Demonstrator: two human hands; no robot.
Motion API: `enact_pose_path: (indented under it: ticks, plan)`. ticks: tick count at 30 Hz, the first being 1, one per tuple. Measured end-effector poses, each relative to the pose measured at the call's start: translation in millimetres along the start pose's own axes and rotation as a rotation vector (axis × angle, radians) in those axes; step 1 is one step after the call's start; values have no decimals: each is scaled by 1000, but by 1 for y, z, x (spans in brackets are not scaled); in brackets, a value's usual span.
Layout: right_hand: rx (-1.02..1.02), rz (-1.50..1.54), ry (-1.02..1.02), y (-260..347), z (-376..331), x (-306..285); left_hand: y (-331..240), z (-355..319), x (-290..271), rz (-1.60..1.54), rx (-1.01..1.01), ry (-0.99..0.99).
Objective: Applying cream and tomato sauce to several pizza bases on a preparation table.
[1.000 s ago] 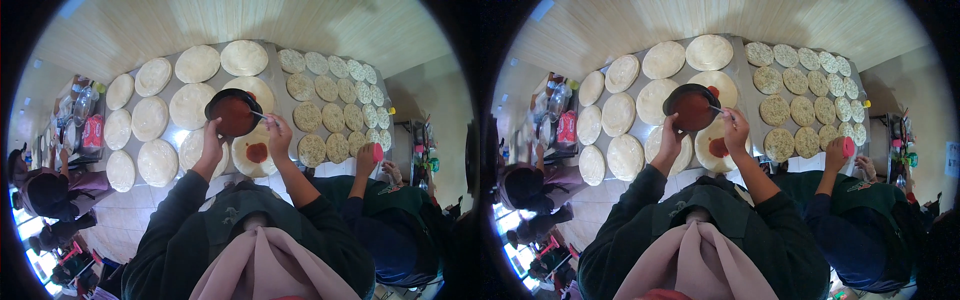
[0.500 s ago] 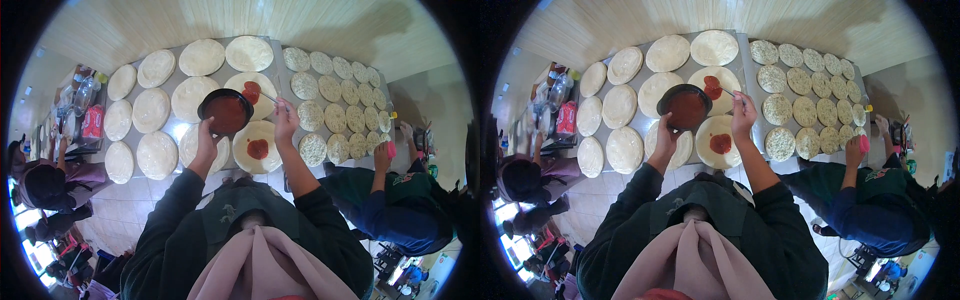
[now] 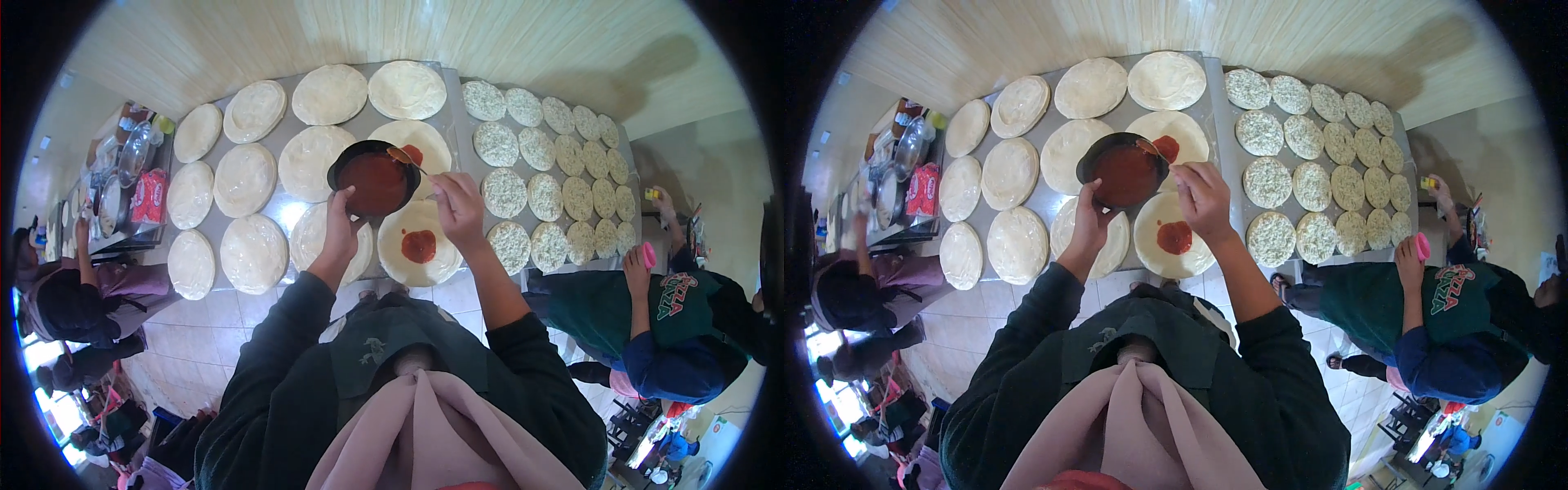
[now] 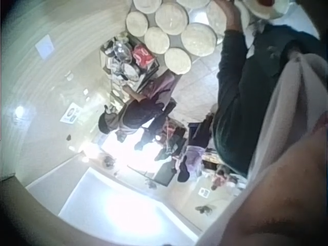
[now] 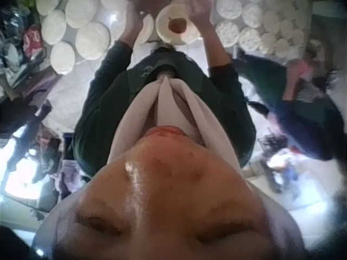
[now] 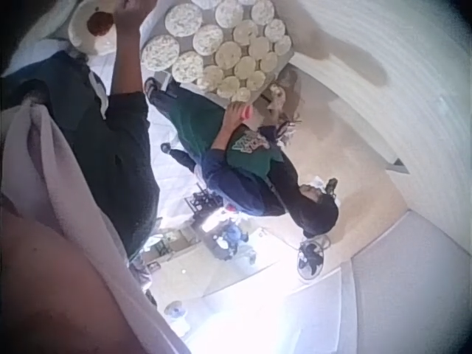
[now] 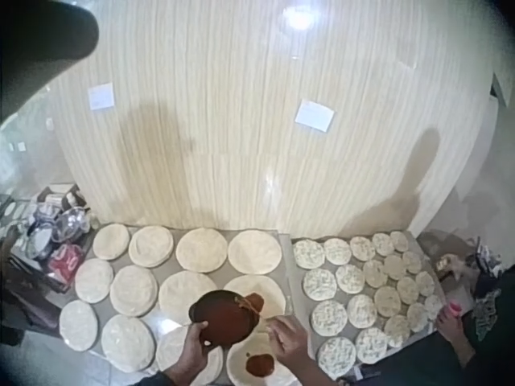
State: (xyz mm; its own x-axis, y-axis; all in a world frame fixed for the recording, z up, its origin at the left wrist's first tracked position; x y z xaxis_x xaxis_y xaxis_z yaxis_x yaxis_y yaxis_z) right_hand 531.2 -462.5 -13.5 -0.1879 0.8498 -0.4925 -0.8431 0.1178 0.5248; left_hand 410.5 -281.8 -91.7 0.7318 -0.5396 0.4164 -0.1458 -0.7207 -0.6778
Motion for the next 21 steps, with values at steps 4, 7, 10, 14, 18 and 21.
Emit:
enact_pose_path:
  ticks: [4,7,10,14,18,21]
  plan:
    - [51,-37,1,-17,-10,13,-3,1,21,5,19,30]
    - [414,245,-138,-35,-22,22,-7,3,39,-3,19,0]
    - [725,547,-383,-48,-22,25,-12,12,48,-37,8,14]
    - [754,609,-483,-59,-8,30,-17,38,49,-41,-25,16]
    - [883,730,-590,-85,12,38,-21,68,53,-67,-6,18]
    - [877,722,-605,-108,36,52,-25,86,46,-86,32,18]
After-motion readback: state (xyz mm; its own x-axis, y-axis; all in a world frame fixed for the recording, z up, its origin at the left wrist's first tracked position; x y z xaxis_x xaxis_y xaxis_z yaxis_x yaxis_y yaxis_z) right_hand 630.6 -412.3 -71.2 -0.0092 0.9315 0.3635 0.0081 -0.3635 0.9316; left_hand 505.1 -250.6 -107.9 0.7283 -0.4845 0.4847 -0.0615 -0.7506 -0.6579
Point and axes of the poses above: each hand's wrist, its own z-axis towards the middle knuckle, its own x-axis out of the palm, y = z × x, the point moved 2 cm from there along z, towards the middle knuckle, and after that the axes turned 5 degrees about -x, right-handed, at the moved point
